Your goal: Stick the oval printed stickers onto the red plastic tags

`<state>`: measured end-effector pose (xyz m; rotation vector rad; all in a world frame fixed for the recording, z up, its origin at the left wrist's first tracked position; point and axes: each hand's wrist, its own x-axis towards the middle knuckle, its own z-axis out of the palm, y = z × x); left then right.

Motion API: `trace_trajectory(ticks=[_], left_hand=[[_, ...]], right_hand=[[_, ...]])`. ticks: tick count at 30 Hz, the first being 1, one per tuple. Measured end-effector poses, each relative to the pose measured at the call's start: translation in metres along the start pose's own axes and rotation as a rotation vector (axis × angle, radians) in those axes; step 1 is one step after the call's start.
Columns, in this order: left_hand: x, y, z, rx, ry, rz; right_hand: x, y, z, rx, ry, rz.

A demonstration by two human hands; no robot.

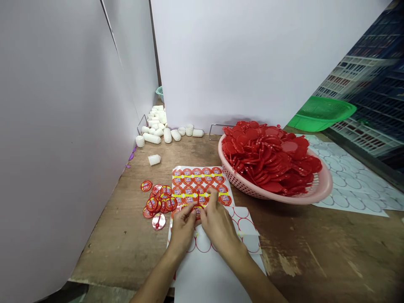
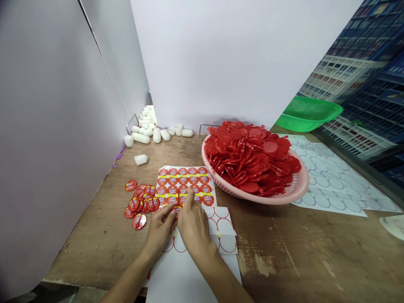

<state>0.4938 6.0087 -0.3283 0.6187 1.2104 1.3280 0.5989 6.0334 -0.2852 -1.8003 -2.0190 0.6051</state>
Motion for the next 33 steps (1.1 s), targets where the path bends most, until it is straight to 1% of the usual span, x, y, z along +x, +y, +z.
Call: trace_trajectory(ticks=[2,3,6,8,10,12,15,16,18,21,24,27,29,31,33], left_hand=[[-0.001,0.001,0.001,-0.052,0.01,-0.026],[-0.002,0.002,0.001,-0.078,0.009,-0.039],[-0.003,0.006,0.002,-0.133,-0.021,-0.095],[-0.004,0.009,0.001,-0.149,-0.043,-0.138],[-0.004,0.012,-0.001,-0.161,-0.069,-0.159],[-0.004,0.014,-0.001,-0.19,-0.093,-0.135],[-0.005,0.015,-0.001,-0.194,-0.098,-0.087],[-0.005,0.015,-0.001,-0.175,-0.101,-0.082],[-0.005,0.014,0.0,-0.128,-0.113,-0.08],[-0.006,0.012,0.0,-0.057,-0.117,-0.058],[-0.007,0.011,-0.001,0.014,-0.127,-0.038],[-0.009,0.011,-0.001,0.054,-0.162,-0.024],[-0.01,0.011,-0.001,0.062,-0.182,-0.036],[-0.011,0.011,0.001,0.068,-0.193,-0.052],[-0.012,0.011,0.002,0.081,-0.2,-0.06]], right_hand=[[0.006,0.008,-0.005,0.02,-0.043,-0.022],[0.01,0.013,-0.007,0.079,-0.057,-0.063],[0.021,0.027,-0.003,0.417,-0.137,-0.196],[0.025,0.032,0.003,0.657,-0.196,-0.225],[0.023,0.033,0.009,0.804,-0.199,-0.228],[0.017,0.031,0.012,0.833,-0.156,-0.275],[0.006,0.03,0.012,0.772,-0.066,-0.356],[0.003,0.031,0.011,0.756,-0.053,-0.36],[0.001,0.033,0.012,0.763,-0.058,-0.3],[0.0,0.036,0.014,0.832,-0.101,-0.191],[0.0,0.039,0.016,0.891,-0.135,-0.192],[0.0,0.041,0.014,0.966,-0.165,-0.211],[0.0,0.043,0.011,1.041,-0.217,-0.216],[0.001,0.043,0.008,1.112,-0.273,-0.176],[0.003,0.043,0.006,1.146,-0.314,-0.099]])
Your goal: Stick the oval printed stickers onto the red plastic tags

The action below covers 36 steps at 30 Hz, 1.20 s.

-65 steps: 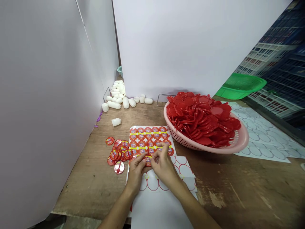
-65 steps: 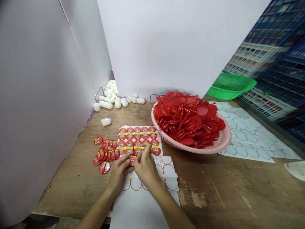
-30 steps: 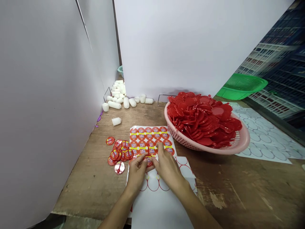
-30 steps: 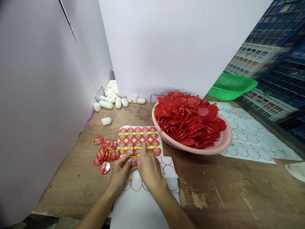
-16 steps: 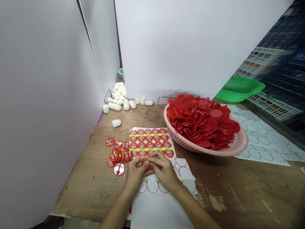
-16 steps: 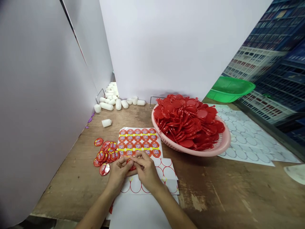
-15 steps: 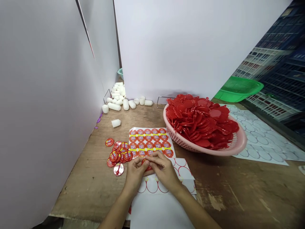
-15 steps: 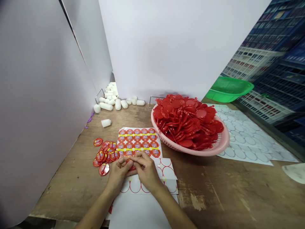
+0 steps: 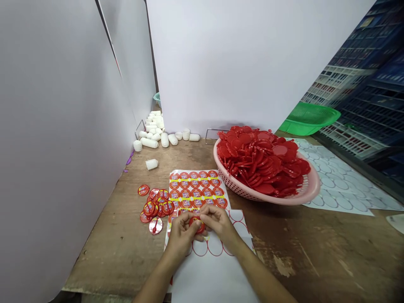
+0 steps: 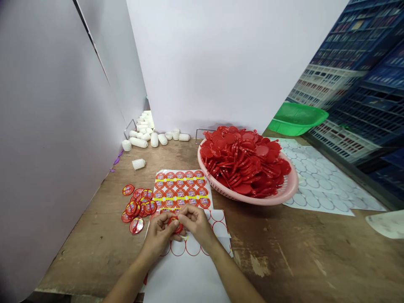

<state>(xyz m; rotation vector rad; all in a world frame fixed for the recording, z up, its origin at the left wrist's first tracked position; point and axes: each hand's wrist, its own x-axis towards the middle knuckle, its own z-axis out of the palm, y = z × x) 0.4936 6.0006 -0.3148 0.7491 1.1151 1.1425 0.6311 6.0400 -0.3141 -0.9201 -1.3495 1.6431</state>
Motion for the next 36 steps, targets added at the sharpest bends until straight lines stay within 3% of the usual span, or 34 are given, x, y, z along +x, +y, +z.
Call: trace_trajectory(ticks=[4,11,18,20,23,27,28,29,30,32,34,36], left_hand=[[0.0,-0.003,0.001,0.057,0.006,0.013],[-0.001,-0.005,-0.006,0.18,-0.015,0.065],[-0.003,-0.006,0.0,0.168,0.019,0.079],[-0.005,0.001,-0.003,0.216,0.086,0.128],[-0.004,0.022,-0.022,0.448,0.299,0.334],[0.001,0.041,-0.052,0.938,0.658,0.58],[0.001,0.04,-0.054,1.002,0.679,0.608],[0.0,0.037,-0.054,1.022,0.611,0.621],[-0.002,0.031,-0.052,1.001,0.465,0.619],[-0.007,0.019,-0.042,0.905,0.09,0.556],[-0.01,0.008,-0.032,0.827,-0.115,0.495],[-0.01,0.002,-0.025,0.801,-0.148,0.477]], right_hand=[[0.003,0.002,0.003,-0.036,0.023,0.052],[-0.002,0.007,0.007,-0.182,0.063,-0.062],[0.0,0.008,0.004,-0.085,0.064,0.017],[0.002,0.012,0.003,-0.049,0.104,0.04],[0.004,0.017,0.003,-0.108,0.132,0.029],[0.001,0.014,0.011,-0.418,0.115,-0.102],[0.0,0.01,0.013,-0.5,0.1,-0.136],[-0.002,0.005,0.015,-0.568,0.071,-0.165],[-0.003,-0.002,0.017,-0.617,0.042,-0.196],[-0.001,-0.022,0.014,-0.678,0.049,-0.295],[0.01,-0.049,0.002,-0.748,0.224,-0.445],[0.031,-0.079,-0.016,-0.902,0.505,-0.559]])
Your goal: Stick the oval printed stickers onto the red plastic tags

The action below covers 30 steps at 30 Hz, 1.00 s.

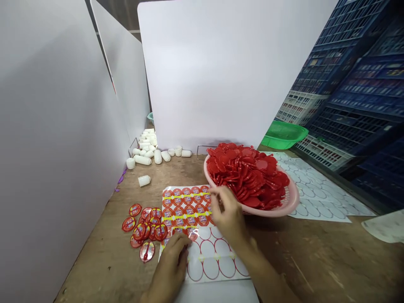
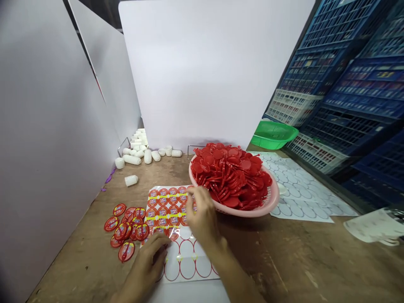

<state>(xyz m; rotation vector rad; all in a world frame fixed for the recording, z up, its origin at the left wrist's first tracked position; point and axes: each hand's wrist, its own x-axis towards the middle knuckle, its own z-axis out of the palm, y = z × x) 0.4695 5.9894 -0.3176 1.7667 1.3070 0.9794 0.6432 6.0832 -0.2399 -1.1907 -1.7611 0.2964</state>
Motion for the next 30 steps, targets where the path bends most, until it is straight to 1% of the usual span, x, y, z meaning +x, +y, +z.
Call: trace_trajectory(ticks=[1,2,4,5,6,7,10,12,14,15,17,18,19,20,21,22,23,24,26,28,30], left_hand=[[0.001,0.0,0.002,-0.003,-0.008,-0.004],[0.002,0.001,0.004,-0.005,-0.025,-0.005],[0.006,0.002,0.005,-0.018,-0.073,0.005],[0.007,0.003,0.006,-0.026,-0.093,0.011],[0.008,0.004,0.007,-0.033,-0.105,0.007],[0.009,0.004,0.008,-0.041,-0.11,-0.004],[0.01,0.001,0.012,-0.105,-0.068,-0.084],[0.01,-0.003,0.014,-0.193,-0.018,-0.141],[0.011,-0.008,0.015,-0.295,0.03,-0.199],[0.011,-0.011,0.015,-0.346,0.049,-0.233],[0.012,-0.013,0.014,-0.458,0.071,-0.292],[0.013,-0.013,0.013,-0.518,0.079,-0.311],[0.013,-0.013,0.012,-0.574,0.091,-0.32],[0.013,-0.012,0.011,-0.62,0.101,-0.322],[0.013,-0.01,0.01,-0.658,0.112,-0.32],[0.013,-0.009,0.01,-0.689,0.125,-0.315],[0.013,-0.007,0.009,-0.719,0.138,-0.311],[0.013,-0.006,0.009,-0.754,0.148,-0.307],[0.013,-0.003,0.008,-0.851,0.178,-0.306],[0.013,-0.001,0.008,-0.934,0.221,-0.329],[0.014,0.0,0.007,-0.93,0.257,-0.369]], right_hand=[[0.021,0.004,-0.005,-0.137,0.049,0.008],[0.04,0.009,-0.009,-0.262,0.033,0.026],[0.072,0.018,-0.011,-0.464,-0.152,0.086],[0.081,0.02,-0.011,-0.526,-0.23,0.104],[0.087,0.022,-0.01,-0.564,-0.284,0.113],[0.089,0.022,-0.008,-0.586,-0.304,0.111],[0.08,0.026,-0.006,-0.596,-0.252,0.085],[0.071,0.032,-0.009,-0.548,-0.195,0.07],[0.065,0.038,-0.016,-0.416,-0.084,0.054],[0.063,0.04,-0.021,-0.325,0.012,0.051],[0.058,0.038,-0.031,-0.076,0.264,0.105],[0.055,0.034,-0.036,0.088,0.362,0.171],[0.049,0.028,-0.039,0.268,0.401,0.262],[0.042,0.021,-0.04,0.446,0.366,0.366],[0.034,0.013,-0.039,0.602,0.27,0.464],[0.024,0.006,-0.036,0.715,0.134,0.545],[0.013,0.0,-0.031,0.779,-0.008,0.605],[0.002,-0.005,-0.024,0.804,-0.129,0.65],[-0.019,-0.009,-0.006,0.796,-0.319,0.713],[-0.034,-0.007,0.011,0.767,-0.466,0.764],[-0.043,-0.002,0.025,0.725,-0.614,0.779]])
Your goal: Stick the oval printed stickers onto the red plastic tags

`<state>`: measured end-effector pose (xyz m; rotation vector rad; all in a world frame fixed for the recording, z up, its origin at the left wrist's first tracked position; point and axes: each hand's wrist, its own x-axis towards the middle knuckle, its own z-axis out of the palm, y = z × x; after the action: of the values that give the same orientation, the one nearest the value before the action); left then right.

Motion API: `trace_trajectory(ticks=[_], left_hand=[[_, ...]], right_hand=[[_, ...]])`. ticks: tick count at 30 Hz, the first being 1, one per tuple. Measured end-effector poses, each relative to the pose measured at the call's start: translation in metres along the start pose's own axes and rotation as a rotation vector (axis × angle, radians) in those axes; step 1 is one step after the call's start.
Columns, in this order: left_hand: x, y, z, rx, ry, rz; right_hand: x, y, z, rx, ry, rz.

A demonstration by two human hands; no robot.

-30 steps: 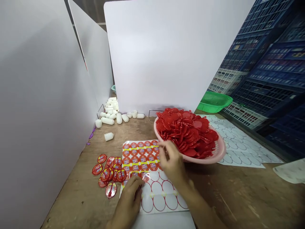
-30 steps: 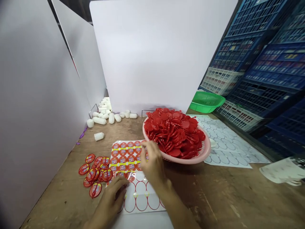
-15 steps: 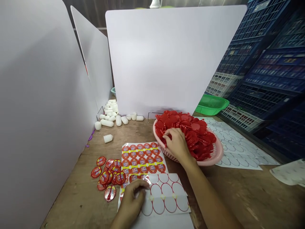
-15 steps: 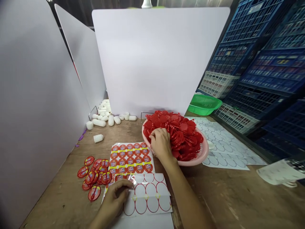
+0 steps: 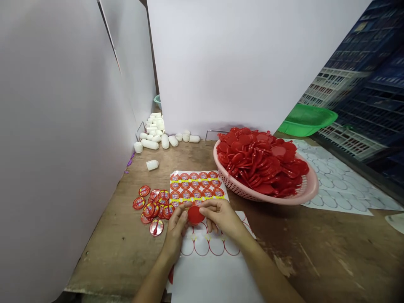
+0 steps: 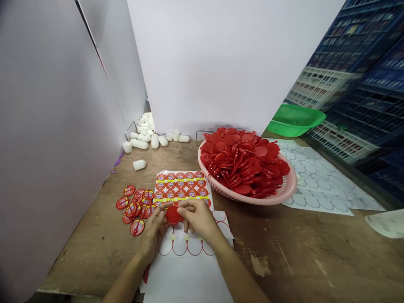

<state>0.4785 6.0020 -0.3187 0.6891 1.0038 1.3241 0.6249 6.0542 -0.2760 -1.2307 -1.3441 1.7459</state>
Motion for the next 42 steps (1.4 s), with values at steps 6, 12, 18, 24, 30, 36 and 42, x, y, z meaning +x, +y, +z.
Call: trace_trajectory(ticks=[6,12,18,24,30,36,42], left_hand=[[0.004,0.001,0.0,-0.009,0.172,-0.051],[0.005,0.004,0.003,-0.283,0.257,-0.084],[0.005,0.005,0.003,-0.236,0.252,-0.065],[0.005,0.002,0.004,-0.206,0.25,-0.054],[0.004,0.002,0.003,-0.227,0.259,-0.063],[0.005,0.001,0.002,-0.233,0.247,-0.065],[0.005,-0.001,0.001,-0.247,0.229,-0.054]], right_hand=[[0.02,0.019,-0.003,-0.222,0.207,-0.149],[0.012,0.04,0.002,-0.944,0.266,-0.406],[0.006,0.049,0.001,-1.009,0.267,-0.502],[0.006,0.059,-0.009,-0.99,0.258,-0.803],[0.007,0.062,-0.011,-1.022,0.269,-0.886],[0.006,0.06,-0.009,-1.039,0.198,-0.85],[0.007,0.061,-0.011,-0.988,0.243,-0.786]])
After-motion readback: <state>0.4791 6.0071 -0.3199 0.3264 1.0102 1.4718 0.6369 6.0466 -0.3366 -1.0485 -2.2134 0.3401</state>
